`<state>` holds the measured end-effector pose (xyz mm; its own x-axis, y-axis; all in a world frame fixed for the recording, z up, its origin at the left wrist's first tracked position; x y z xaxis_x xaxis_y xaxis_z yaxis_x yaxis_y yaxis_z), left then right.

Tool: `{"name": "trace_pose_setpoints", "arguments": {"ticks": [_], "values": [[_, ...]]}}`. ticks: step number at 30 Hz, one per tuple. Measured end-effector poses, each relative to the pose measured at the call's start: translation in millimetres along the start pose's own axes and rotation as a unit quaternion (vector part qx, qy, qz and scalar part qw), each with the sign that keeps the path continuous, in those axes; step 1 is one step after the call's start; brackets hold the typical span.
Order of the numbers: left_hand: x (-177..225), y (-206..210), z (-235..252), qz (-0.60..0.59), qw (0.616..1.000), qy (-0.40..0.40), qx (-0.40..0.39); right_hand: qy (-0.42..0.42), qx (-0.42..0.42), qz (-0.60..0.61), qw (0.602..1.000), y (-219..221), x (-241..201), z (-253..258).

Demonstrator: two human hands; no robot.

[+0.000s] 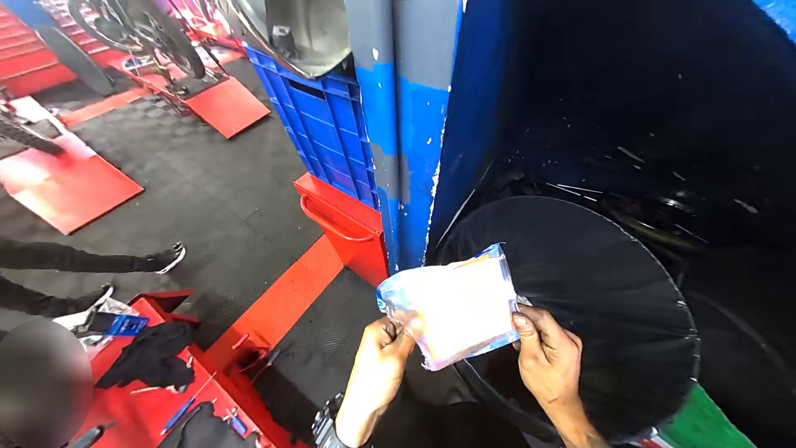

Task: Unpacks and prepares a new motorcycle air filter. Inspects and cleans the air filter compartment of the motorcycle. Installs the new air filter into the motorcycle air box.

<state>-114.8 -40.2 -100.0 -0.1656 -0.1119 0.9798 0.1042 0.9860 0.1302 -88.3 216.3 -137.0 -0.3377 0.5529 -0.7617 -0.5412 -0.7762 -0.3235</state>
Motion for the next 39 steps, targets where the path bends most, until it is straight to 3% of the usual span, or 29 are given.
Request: {"name": "trace_pose_setpoints", "arguments": {"ticks": [3,5,7,9,12,14,18,22,26,34,39], "values": [[6.4,3.0,3.2,0.011,1.0,-0.003,-0.004,-0.092,0.033,-0.064,0.993,-3.8,-0.6,6.3],[7.4,4.3,2.8,0.028,0.999,0.015,-0.006,-0.096,0.042,-0.056,0.993,-6.1,-2.4,12.1],[6.7,9.0,-1.9,0.067,0.996,0.06,-0.004,-0.027,0.037,0.001,0.999,-9.1,-3.7,18.2],[3.3,12.6,-5.4,0.093,0.989,0.117,0.0,0.101,0.006,0.098,0.99,-12.3,-5.3,24.4],[-2.6,4.9,-5.0,0.086,0.99,0.114,-0.018,0.271,-0.071,0.188,0.941,-20.5,5.8,29.6],[-10.6,0.5,-2.8,0.093,0.988,0.111,-0.056,0.315,-0.134,0.197,0.919,-20.9,12.1,39.3],[-22.7,6.4,-13.1,0.095,0.989,0.093,-0.059,0.286,-0.117,0.186,0.933,-10.0,0.3,45.7],[-26.0,5.0,-27.8,0.056,0.991,0.11,-0.041,0.3,-0.15,0.258,0.906,-10.5,-7.8,46.3],[-30.8,4.3,-37.7,0.025,0.992,0.119,-0.04,0.289,-0.1,0.274,0.912,-11.6,-7.7,45.6],[-15.7,-2.0,-51.2,0.057,0.99,0.13,0.022,0.163,-0.077,0.141,0.973,-12.5,-2.3,33.8],[-11.0,-14.8,-50.2,0.008,0.99,0.12,0.08,0.221,-0.073,0.218,0.948,-25.1,8.1,41.0]]}}
Point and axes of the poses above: each hand's wrist, its own z-axis towards the middle knuckle, its own y-axis out of the palm, x = y × z, the point moved 1 cm from there along z, towards the middle knuckle, and after that the axes turned 2 degrees about x, right-handed, at the moved point
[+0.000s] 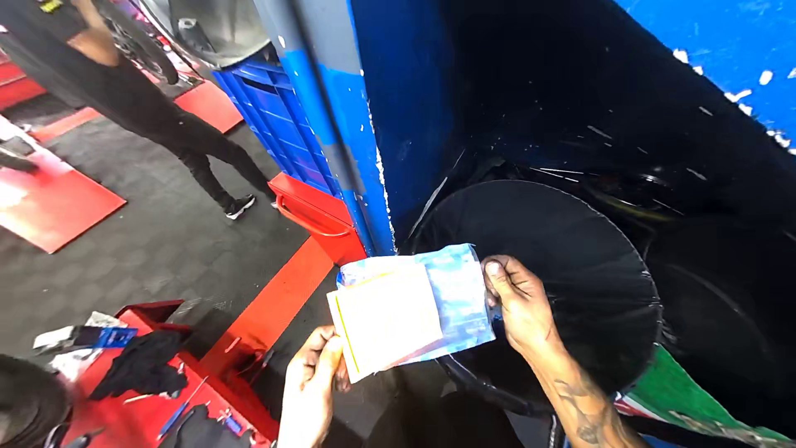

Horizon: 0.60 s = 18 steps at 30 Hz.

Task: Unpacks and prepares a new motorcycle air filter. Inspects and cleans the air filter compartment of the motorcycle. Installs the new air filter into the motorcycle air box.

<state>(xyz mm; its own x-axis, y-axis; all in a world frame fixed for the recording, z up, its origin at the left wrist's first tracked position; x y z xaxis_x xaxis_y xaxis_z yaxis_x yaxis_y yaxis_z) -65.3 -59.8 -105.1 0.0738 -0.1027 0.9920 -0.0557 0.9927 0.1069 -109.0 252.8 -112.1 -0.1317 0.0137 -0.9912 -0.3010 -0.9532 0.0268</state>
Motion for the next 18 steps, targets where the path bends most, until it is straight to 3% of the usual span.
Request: {"name": "trace_pose_setpoints", "arguments": {"ticks": [2,5,7,11,14,16,18], "values": [[-0.8,-10.7,1.2,-0.003,1.0,0.017,0.007,0.015,-0.032,0.002,0.999,-8.7,2.0,1.6],[-3.7,-14.9,-0.6,-0.022,1.0,0.01,0.006,0.148,-0.156,-0.007,0.977,-1.6,9.1,-8.1],[-9.7,-8.0,1.5,-0.023,1.0,-0.003,-0.002,0.203,-0.193,0.028,0.959,11.4,20.6,-19.9],[-24.8,-2.5,3.9,-0.024,0.999,-0.022,-0.016,0.171,-0.057,0.078,0.98,7.2,39.9,-23.6],[-30.7,-20.1,2.9,-0.027,0.998,-0.046,0.029,0.137,0.046,0.018,0.989,-45.2,50.7,-7.8],[-32.6,-40.0,1.5,-0.044,0.995,-0.067,0.062,0.159,0.127,-0.106,0.973,-92.2,68.2,4.9],[-37.9,-60.3,1.0,-0.084,0.99,-0.083,0.082,0.17,0.15,-0.33,0.917,-132.3,96.0,12.6]]}}
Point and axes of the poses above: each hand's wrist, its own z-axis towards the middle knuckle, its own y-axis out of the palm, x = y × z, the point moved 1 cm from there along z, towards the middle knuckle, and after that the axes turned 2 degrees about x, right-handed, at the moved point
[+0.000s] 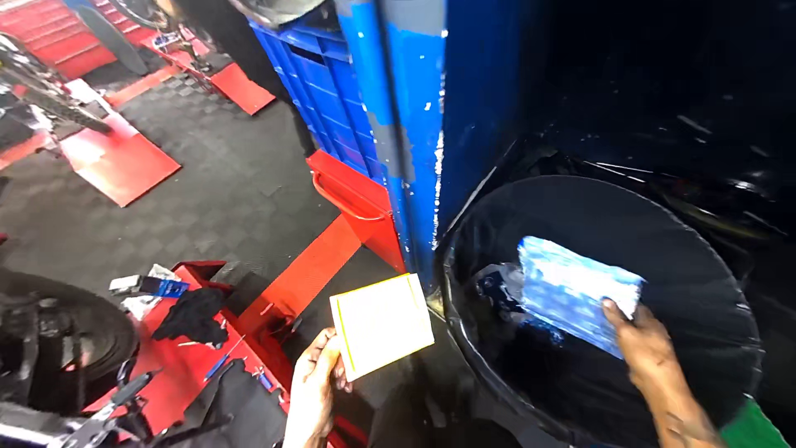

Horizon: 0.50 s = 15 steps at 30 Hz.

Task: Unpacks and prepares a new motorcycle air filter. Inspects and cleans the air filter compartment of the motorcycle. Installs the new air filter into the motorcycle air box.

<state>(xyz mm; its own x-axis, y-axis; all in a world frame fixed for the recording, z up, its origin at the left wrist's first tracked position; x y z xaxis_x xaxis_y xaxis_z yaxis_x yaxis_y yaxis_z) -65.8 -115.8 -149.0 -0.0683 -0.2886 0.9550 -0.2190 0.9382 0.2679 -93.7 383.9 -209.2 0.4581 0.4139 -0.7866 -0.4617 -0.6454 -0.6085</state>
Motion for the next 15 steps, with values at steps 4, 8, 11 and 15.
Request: {"name": "trace_pose_setpoints", "arguments": {"ticks": [4,8,11,15], "values": [[-14.2,-37.4,9.6,-0.108,0.993,-0.033,-0.025,-0.142,0.062,-0.072,0.985,25.1,-39.2,-51.3],[-14.5,-59.7,32.0,-0.183,0.977,-0.09,-0.064,-0.141,-0.257,0.249,0.923,110.3,-172.7,-166.1],[-3.5,-81.9,57.7,-0.193,0.97,-0.105,-0.106,-0.033,-0.413,0.382,0.826,175.1,-231.1,-191.3],[17.4,-134.3,100.8,-0.183,0.973,-0.084,-0.109,-0.026,-0.489,0.408,0.77,241.4,-283.5,-188.0]]}}
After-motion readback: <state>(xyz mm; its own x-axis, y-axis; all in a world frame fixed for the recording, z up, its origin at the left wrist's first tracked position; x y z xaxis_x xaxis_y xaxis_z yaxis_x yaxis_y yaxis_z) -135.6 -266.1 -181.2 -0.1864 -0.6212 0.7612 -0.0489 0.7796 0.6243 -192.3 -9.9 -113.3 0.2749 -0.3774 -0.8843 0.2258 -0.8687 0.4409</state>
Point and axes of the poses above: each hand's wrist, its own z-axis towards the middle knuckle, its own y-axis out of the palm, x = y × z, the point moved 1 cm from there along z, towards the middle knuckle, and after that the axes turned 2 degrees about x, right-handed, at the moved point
